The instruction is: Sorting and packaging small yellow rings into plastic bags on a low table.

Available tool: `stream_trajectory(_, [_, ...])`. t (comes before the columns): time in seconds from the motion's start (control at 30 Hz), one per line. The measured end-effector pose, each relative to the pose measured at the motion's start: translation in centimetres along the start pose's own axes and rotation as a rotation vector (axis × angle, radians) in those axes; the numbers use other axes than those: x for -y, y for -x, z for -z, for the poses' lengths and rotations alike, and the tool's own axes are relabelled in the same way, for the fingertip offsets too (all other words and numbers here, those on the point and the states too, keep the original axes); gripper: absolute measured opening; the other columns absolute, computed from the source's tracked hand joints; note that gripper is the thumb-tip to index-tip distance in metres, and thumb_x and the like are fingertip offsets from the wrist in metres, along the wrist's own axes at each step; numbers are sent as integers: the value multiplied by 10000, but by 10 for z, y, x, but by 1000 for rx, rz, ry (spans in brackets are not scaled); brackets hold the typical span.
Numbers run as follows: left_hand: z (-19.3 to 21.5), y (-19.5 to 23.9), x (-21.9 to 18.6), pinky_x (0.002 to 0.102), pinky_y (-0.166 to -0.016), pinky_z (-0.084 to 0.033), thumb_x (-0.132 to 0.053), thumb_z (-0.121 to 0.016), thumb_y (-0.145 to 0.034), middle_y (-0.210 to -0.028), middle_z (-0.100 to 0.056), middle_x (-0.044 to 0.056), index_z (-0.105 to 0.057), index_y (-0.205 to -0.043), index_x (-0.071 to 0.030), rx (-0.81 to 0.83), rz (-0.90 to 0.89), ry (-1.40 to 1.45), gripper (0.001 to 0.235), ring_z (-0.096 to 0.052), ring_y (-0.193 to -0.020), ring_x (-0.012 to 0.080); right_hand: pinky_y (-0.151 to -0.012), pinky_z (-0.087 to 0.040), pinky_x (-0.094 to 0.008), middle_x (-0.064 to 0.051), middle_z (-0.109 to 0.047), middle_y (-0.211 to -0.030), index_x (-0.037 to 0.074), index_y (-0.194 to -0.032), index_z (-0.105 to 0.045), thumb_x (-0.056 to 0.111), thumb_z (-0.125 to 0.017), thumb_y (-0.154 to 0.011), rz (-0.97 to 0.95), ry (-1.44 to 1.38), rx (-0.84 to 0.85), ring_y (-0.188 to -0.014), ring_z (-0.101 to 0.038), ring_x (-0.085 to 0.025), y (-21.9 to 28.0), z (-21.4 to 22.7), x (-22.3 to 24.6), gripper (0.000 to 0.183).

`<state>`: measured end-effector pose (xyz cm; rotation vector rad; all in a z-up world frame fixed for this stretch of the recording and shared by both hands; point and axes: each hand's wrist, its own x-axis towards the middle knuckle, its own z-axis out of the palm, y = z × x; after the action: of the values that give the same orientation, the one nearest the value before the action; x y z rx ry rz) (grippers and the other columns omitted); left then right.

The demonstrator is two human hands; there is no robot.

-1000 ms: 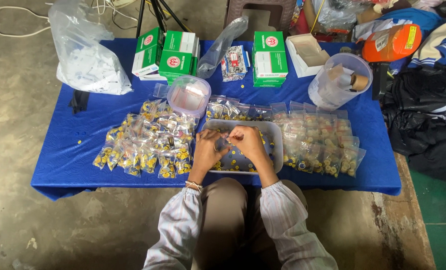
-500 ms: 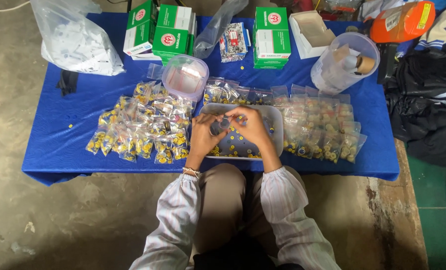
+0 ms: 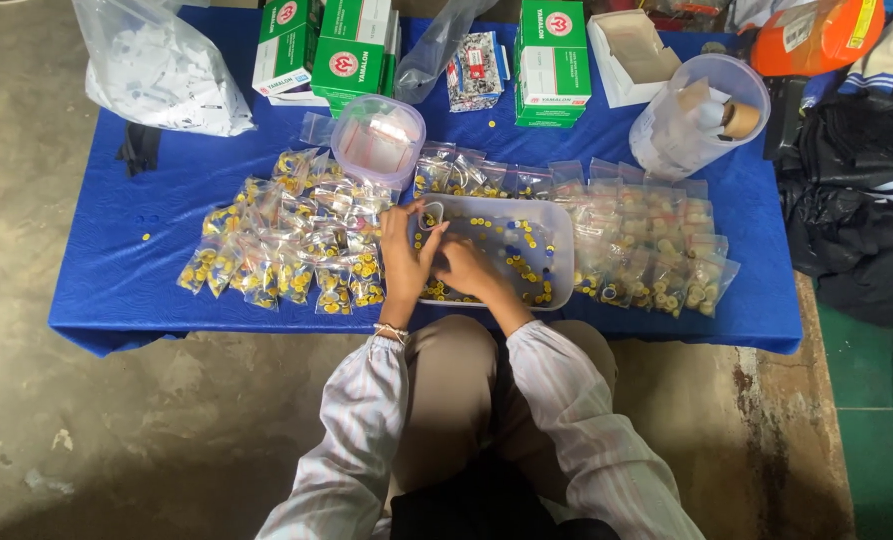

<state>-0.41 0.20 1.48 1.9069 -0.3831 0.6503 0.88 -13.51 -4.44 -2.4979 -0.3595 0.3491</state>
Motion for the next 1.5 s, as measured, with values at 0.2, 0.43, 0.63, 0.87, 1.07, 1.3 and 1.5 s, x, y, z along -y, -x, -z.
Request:
stream_trajectory(0.2, [2, 1, -5, 397, -912, -448, -135, -734, -987, -994, -556, 122, -571, -1232, -14, -40, 24, -3, 318, -529, -979, 304, -931, -471, -480, -218, -532, -1397, -62, -1414, -513, 81, -601, -869, 155, 167, -88, -1231, -474, -363, 20, 3, 25, 570])
stream_trajectory(0.43, [1, 2, 2, 418, -910, -464, -130, -755, -960, -1035, -585, 130, -579, -1236, -14, -10, 7, -29, 347, -523, -970, 321, -741, -532, -511, -323, -679, -1036, -112, -1053, -671, 17, -589, -887, 131, -117, 41, -919, -635, -448, 24, 21, 44, 226])
stream_trajectory(0.63, [0, 2, 3, 423, -909, -466, -138, -768, -951, -1030, -585, 131, -586, -1242, -17, -12, 19, -35, 364, -526, -971, 328, -744, -561, -477, -234, -703, -1035, -42, -1074, -659, 82, -660, -851, 107, -205, 108, -954, -690, -417, 21, 0, 29, 256])
stream_trajectory(0.87, [-3, 4, 7, 410, -947, -464, -153, -781, -934, -1035, -599, 121, -602, -1225, -19, 32, 54, -45, 367, -537, -999, 317, -812, -573, -541, -238, -736, -988, -33, -961, -728, 205, -705, -825, 2, -67, 202, -975, -697, -453, 30, 17, 44, 276])
stream_trajectory(1.07, [-4, 4, 14, 404, -918, -478, -179, -812, -895, -979, -605, 114, -626, -1175, -30, 90, 57, -86, 368, -554, -965, 307, -739, -596, -480, -149, -750, -864, 56, -888, -771, 297, -821, -713, -73, 347, 78, -881, -744, -357, 22, 11, 21, 302])
stream_trajectory(1.3, [-1, -1, 1, 398, -916, -475, -182, -826, -873, -929, -608, 131, -623, -1066, -11, 108, 43, -118, 328, -571, -942, 319, -807, -604, -542, -209, -755, -964, -4, -992, -770, 229, -813, -791, -128, 315, 249, -966, -729, -410, 25, 28, 34, 310])
stream_trajectory(1.5, [-2, 1, 4, 391, -891, -480, -140, -846, -841, -927, -627, 129, -637, -1072, -19, 115, 49, -125, 335, -585, -933, 310, -829, -595, -562, -251, -759, -960, -23, -906, -756, 125, -819, -794, -107, 188, 292, -996, -723, -455, 11, -12, -13, 196])
